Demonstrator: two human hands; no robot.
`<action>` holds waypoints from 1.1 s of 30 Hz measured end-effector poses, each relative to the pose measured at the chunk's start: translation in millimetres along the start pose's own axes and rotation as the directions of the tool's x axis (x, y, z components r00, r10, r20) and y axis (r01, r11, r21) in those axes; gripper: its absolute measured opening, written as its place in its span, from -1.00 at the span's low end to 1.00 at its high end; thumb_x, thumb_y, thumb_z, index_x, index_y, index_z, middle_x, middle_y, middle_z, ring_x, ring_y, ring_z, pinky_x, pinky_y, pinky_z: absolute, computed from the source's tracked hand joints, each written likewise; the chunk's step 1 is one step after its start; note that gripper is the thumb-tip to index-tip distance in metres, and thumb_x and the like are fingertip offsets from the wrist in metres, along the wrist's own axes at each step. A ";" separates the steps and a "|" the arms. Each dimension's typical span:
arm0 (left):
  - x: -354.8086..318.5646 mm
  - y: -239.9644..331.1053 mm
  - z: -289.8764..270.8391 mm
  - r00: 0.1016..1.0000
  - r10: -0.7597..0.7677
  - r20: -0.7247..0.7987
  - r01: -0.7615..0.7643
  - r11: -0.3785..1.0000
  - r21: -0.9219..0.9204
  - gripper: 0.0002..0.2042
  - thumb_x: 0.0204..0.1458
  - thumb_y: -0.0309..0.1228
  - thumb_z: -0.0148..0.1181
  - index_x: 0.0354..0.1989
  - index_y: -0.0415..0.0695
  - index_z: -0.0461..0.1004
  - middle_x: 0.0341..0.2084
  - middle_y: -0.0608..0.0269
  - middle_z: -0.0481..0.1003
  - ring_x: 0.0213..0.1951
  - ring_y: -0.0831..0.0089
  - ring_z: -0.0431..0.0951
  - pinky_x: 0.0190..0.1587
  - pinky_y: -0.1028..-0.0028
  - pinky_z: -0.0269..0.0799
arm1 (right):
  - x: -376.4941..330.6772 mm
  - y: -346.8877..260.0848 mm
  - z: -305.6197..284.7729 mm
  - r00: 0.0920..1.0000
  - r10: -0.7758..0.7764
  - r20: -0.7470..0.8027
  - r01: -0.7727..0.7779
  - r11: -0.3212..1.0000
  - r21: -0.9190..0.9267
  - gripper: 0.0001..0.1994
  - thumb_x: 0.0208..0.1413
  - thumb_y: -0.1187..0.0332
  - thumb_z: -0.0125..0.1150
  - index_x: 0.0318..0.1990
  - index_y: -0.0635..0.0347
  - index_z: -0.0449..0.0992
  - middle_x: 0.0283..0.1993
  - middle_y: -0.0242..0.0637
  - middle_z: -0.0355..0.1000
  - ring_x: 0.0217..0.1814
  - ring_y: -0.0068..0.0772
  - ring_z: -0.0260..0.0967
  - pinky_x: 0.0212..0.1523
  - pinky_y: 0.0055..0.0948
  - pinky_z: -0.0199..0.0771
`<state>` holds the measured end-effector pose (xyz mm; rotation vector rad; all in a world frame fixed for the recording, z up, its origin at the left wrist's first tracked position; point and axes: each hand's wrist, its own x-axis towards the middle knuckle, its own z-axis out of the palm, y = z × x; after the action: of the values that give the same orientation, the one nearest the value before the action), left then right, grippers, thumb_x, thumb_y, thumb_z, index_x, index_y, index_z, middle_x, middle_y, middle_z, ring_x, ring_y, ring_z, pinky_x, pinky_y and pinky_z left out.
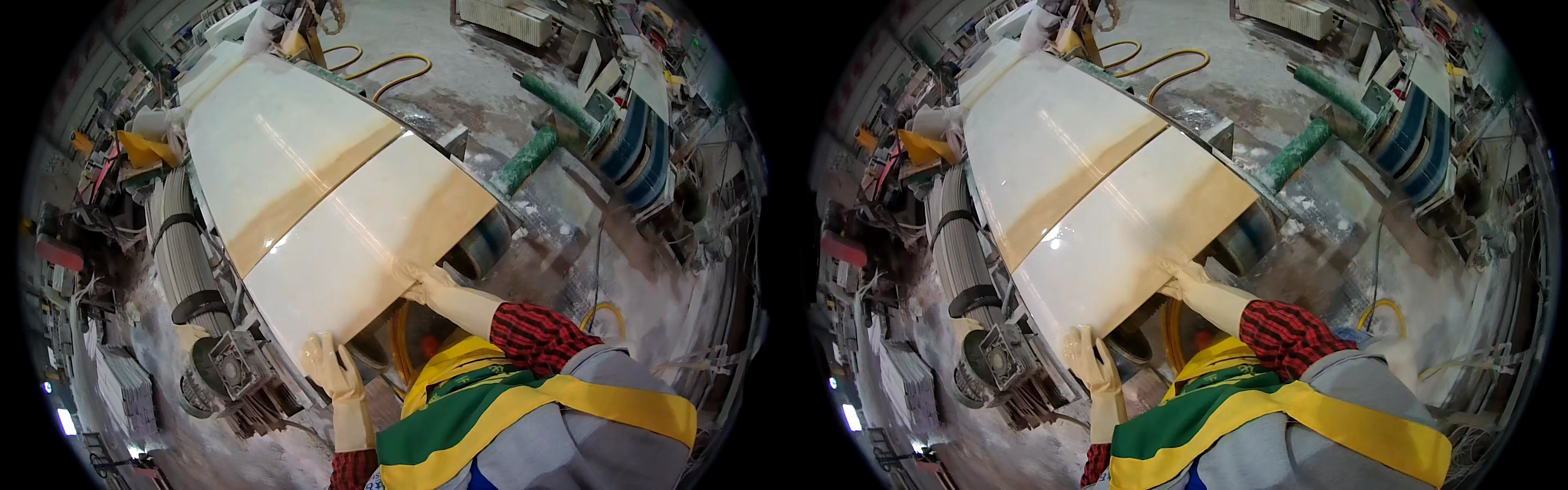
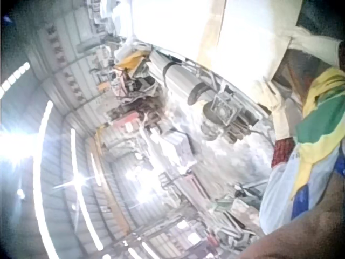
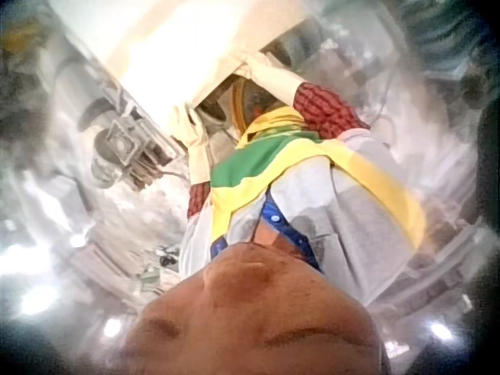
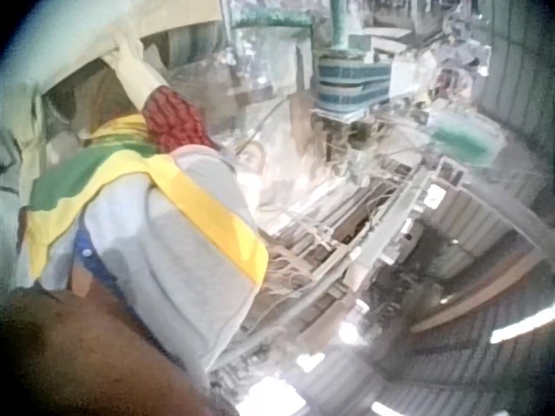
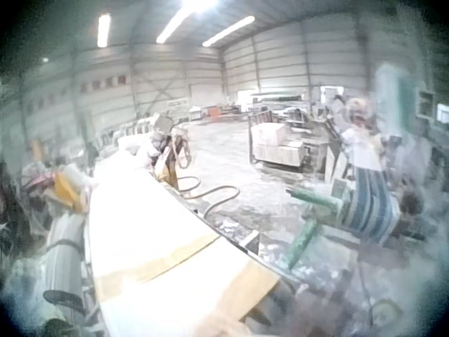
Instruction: The person repeatedly picks up large white rectangular tiles and places them onto a conveyor belt, guiding them through rollers in a factory setting. The person handles each tile individually, ensuring it moves smoothly along the line.
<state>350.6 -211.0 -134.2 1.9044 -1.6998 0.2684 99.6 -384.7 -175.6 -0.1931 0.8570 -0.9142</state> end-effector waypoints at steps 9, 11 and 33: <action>70.2 -9.0 8.5 0.902 0.206 0.380 -0.157 0.975 -0.156 -0.34 0.25 -0.29 0.38 0.54 -0.07 0.39 0.52 -0.32 0.30 0.53 -0.34 0.25 0.60 -0.17 0.04 | -124.5 6.8 -40.8 0.993 0.117 0.000 -0.117 0.993 -0.023 -0.49 0.51 0.33 0.27 0.52 0.16 0.34 0.49 -0.06 0.46 0.48 -0.01 0.50 0.45 -0.01 0.61; 96.7 -23.3 30.1 0.878 0.302 0.372 -0.256 0.952 -0.169 -0.31 0.25 -0.22 0.38 0.56 -0.05 0.36 0.55 -0.31 0.26 0.55 -0.33 0.21 0.62 -0.16 0.00 | -136.1 4.6 -51.7 0.991 0.133 -0.010 -0.134 0.990 -0.039 -0.49 0.54 0.32 0.23 0.55 0.13 0.32 0.50 -0.13 0.45 0.45 -0.09 0.53 0.39 -0.12 0.66; 202.2 -57.5 -15.9 0.787 -0.070 0.613 0.396 0.819 -0.415 -0.59 -0.07 -0.46 0.57 0.00 -0.29 0.72 -0.29 0.12 0.72 -0.25 0.31 0.70 -0.12 0.34 0.60 | -142.5 -24.9 -83.1 0.997 0.041 0.060 -0.017 0.934 -0.357 -0.49 0.45 0.38 0.33 0.47 0.20 0.38 0.25 -0.22 0.62 0.24 -0.08 0.63 0.42 0.05 0.59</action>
<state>444.4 -372.0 -35.3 1.8275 -1.6034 -0.8926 -20.6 -275.4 -137.7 -0.5217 0.9574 -0.7138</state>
